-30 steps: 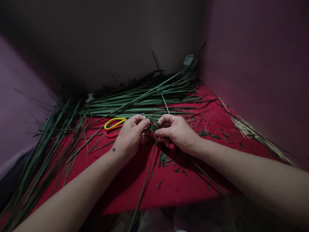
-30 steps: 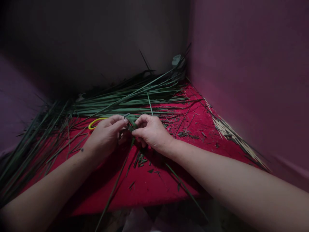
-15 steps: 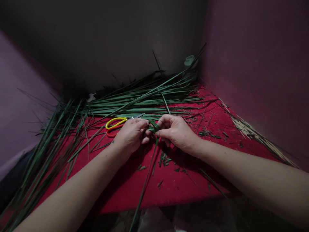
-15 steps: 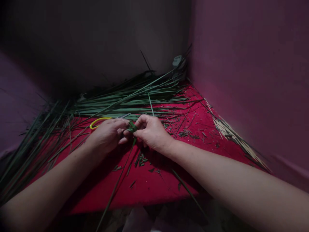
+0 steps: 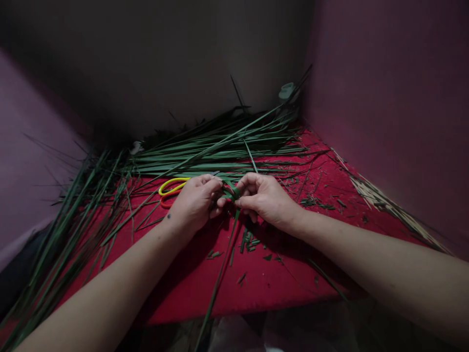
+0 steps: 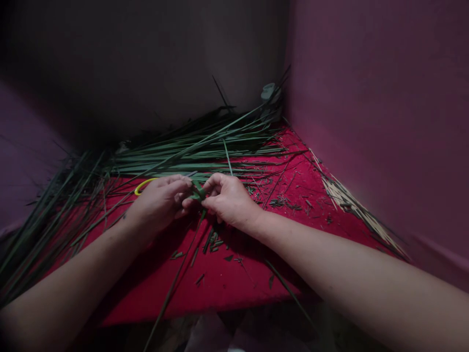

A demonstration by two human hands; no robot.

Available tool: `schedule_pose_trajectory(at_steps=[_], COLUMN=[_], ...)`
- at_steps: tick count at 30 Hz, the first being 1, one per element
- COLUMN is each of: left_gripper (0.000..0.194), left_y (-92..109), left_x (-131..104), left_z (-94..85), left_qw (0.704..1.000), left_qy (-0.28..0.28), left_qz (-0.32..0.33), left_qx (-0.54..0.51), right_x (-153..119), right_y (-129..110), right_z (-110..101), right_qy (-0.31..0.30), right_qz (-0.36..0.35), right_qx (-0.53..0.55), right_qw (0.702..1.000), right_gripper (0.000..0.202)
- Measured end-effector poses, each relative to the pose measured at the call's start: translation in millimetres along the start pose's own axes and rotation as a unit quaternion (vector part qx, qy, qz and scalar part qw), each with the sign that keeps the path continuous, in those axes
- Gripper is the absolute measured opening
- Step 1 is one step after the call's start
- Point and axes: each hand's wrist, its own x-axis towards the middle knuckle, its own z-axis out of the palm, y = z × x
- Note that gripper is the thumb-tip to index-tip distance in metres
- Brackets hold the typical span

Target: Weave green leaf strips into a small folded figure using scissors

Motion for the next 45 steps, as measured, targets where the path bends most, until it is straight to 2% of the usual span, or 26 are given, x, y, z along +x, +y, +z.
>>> schedule_pose_trajectory(at_steps=[3,5,13,17,24,29,31,35,38,42,45], left_gripper=[0.009,0.009,0.01,0.009,0.012,0.015,0.014,0.009,0.004,0.007,0.008], left_y=[-1,-1,8,8,8,10,8,3,1,0,-2], left_x=[-1,0,7,10,15,17,18,17,11,1,-4], left_z=[-0.3,-2.4,-20.2,-26.0,-32.9,-34.7,-34.7,-31.2,-24.5,-13.4,-8.7], left_qw=[0.999,0.999,0.994,0.989,0.964,0.953,0.958,0.98,0.987,0.993,0.99], left_qy=[0.036,0.038,-0.073,-0.09,-0.107,-0.112,-0.099,-0.077,-0.099,-0.077,-0.068], left_qz=[0.022,0.018,-0.076,-0.113,-0.191,-0.224,-0.211,-0.138,-0.115,-0.068,-0.029], left_qx=[0.021,0.017,-0.015,-0.031,-0.15,-0.17,-0.167,-0.12,-0.054,0.05,0.117], right_x=[-2,-3,-4,-4,-2,-2,-1,0,0,-2,-3], right_y=[-2,-3,-4,-5,-4,-3,-3,-1,-2,-6,-7], right_z=[0,0,0,0,-4,-4,-4,-5,-5,-5,-4], right_qy=[0.002,-0.004,-0.018,-0.014,-0.03,-0.032,-0.026,-0.02,-0.024,-0.033,-0.048], right_qz=[-0.002,-0.001,-0.01,-0.017,-0.032,-0.033,-0.035,-0.041,-0.049,-0.055,-0.055], right_qx=[-0.013,-0.021,-0.021,-0.02,0.011,0.028,0.032,0.042,0.073,0.07,0.05], right_qw=[1.0,1.0,1.0,1.0,0.999,0.999,0.999,0.998,0.996,0.995,0.996], right_gripper=[0.021,0.017,0.013,0.015,0.011,0.011,0.01,0.008,0.018,0.046,0.041])
